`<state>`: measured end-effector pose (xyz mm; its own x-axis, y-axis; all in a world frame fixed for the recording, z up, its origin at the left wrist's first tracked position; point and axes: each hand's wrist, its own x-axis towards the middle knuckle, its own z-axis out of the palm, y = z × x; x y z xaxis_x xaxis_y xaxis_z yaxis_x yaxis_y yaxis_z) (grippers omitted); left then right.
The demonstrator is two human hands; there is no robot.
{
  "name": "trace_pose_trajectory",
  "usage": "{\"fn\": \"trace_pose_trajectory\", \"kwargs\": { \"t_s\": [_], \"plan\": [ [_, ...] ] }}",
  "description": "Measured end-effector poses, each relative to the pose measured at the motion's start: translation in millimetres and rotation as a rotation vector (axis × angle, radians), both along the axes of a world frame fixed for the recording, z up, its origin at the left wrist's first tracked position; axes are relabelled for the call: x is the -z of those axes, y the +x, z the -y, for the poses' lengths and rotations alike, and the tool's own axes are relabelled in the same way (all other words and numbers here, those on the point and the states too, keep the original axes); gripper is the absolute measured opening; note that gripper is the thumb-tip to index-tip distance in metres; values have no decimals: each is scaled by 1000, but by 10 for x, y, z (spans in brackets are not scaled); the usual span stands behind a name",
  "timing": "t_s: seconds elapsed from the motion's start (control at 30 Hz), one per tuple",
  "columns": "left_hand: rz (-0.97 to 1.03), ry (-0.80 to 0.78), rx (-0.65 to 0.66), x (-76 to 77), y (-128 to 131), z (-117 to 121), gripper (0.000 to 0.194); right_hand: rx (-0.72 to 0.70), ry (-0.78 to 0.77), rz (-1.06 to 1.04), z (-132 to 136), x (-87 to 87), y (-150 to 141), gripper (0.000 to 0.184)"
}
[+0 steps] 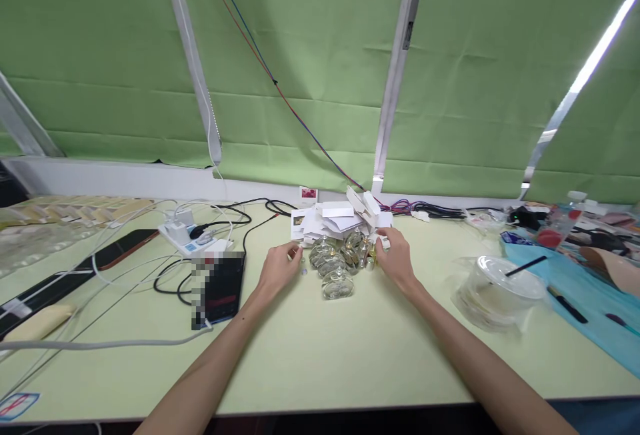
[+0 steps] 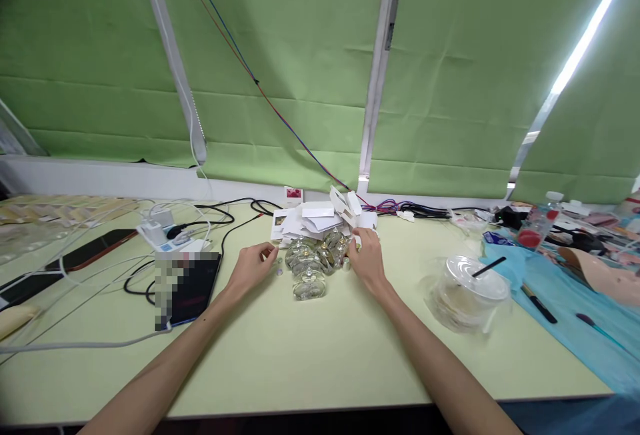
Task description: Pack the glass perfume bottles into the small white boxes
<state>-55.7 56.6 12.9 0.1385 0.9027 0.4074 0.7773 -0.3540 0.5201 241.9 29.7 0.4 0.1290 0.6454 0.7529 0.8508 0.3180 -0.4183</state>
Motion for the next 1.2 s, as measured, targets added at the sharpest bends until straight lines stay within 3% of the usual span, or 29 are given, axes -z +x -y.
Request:
{"fn": "trace_pose_trajectory", "kwargs": {
  "t_s": [0.17, 0.3, 0.6, 1.2],
  "plan": [
    [-3, 8, 20, 17, 12, -19, 35, 39, -140, 121, -333, -392, 48, 26],
    [-4, 6, 28, 12, 11, -29, 35, 94, -277, 227, -570, -547, 69, 28],
    [-13, 5, 56, 41, 9, -38, 33, 131, -429, 394, -619, -528, 44, 19],
    [-29, -4, 96, 59, -8, -27, 34, 88, -398, 527, -599, -423, 10, 24]
  ]
}}
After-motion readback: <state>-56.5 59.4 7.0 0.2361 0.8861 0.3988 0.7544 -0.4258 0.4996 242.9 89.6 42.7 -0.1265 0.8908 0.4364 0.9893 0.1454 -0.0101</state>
